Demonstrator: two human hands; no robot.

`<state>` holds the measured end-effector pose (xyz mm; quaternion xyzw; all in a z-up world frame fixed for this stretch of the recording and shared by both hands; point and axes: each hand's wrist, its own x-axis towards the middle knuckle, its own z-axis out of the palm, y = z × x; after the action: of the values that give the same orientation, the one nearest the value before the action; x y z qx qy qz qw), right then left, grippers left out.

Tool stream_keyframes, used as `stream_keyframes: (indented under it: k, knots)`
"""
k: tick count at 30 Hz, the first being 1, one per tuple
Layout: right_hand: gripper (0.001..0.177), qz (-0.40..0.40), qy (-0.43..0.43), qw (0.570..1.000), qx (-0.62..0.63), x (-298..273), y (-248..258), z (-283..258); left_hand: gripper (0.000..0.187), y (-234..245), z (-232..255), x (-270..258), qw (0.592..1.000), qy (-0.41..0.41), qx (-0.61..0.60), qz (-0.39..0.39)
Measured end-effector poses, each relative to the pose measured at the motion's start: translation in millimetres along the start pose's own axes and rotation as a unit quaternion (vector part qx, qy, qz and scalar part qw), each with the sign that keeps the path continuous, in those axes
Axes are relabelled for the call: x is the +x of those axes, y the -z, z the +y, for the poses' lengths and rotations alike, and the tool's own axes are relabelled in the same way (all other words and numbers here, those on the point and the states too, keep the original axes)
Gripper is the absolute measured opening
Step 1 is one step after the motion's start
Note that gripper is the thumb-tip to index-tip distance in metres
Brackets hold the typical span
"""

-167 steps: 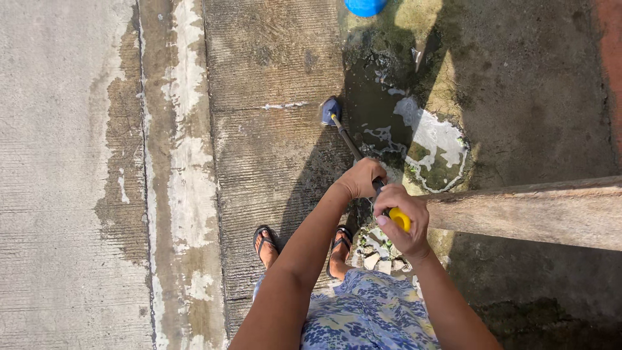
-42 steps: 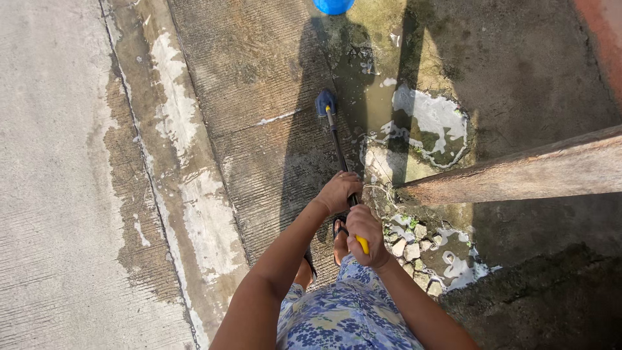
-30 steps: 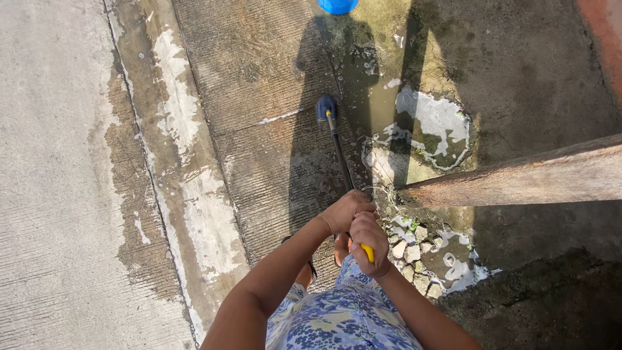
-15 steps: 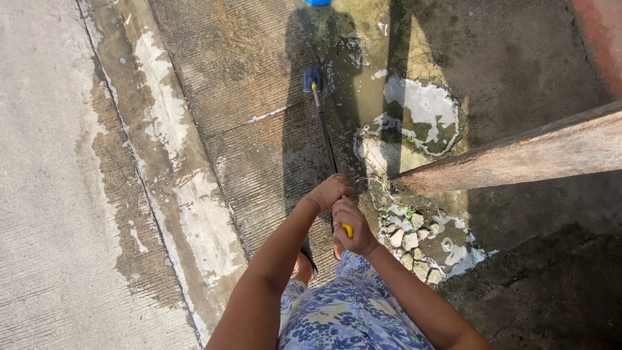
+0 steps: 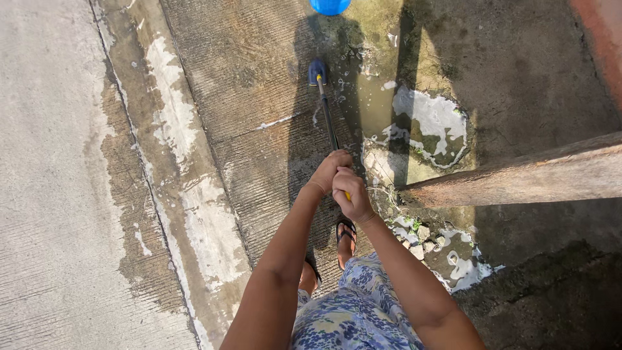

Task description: The person cleans a concrete floor by using a scrub brush on a long handle and pouring water from buckets.

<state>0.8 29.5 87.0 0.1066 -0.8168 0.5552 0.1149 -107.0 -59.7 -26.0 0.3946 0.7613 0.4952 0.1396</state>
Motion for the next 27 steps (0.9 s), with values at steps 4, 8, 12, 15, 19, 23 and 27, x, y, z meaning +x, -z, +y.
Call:
stream_keyframes:
  k: [4, 8, 12, 15, 19, 23, 27]
  knots:
    - [0.013, 0.007, 0.000, 0.998, 0.055, 12, 5, -18, 0.016, 20, 21, -3, 0.998, 0.031, 0.048, -0.020]
    - [0.014, -0.005, -0.017, 0.996, 0.091, -9, 4, -33, 0.015, 16, 35, -23, 0.991, 0.105, 0.067, -0.048]
    - [0.014, -0.024, -0.003, 0.997, 0.076, 23, -11, 5, 0.017, 18, -20, -1, 0.994, 0.083, 0.073, -0.001]
    - [0.013, -0.011, 0.015, 0.999, 0.035, 47, -15, 10, 0.025, 28, -26, 21, 0.986, 0.128, 0.104, -0.017]
    - [0.011, -0.008, -0.087, 0.987, 0.136, 28, 3, -29, 0.031, 55, 30, 14, 0.950, 0.256, 0.102, -0.144]
    - [0.011, -0.041, -0.043, 0.991, 0.117, 47, 2, -25, 0.026, 57, 36, 0, 0.986, 0.144, 0.077, -0.009]
    - [0.014, -0.068, -0.058, 0.995, 0.055, 72, -22, -6, 0.021, 65, 1, 2, 0.976, 0.158, -0.100, 0.108]
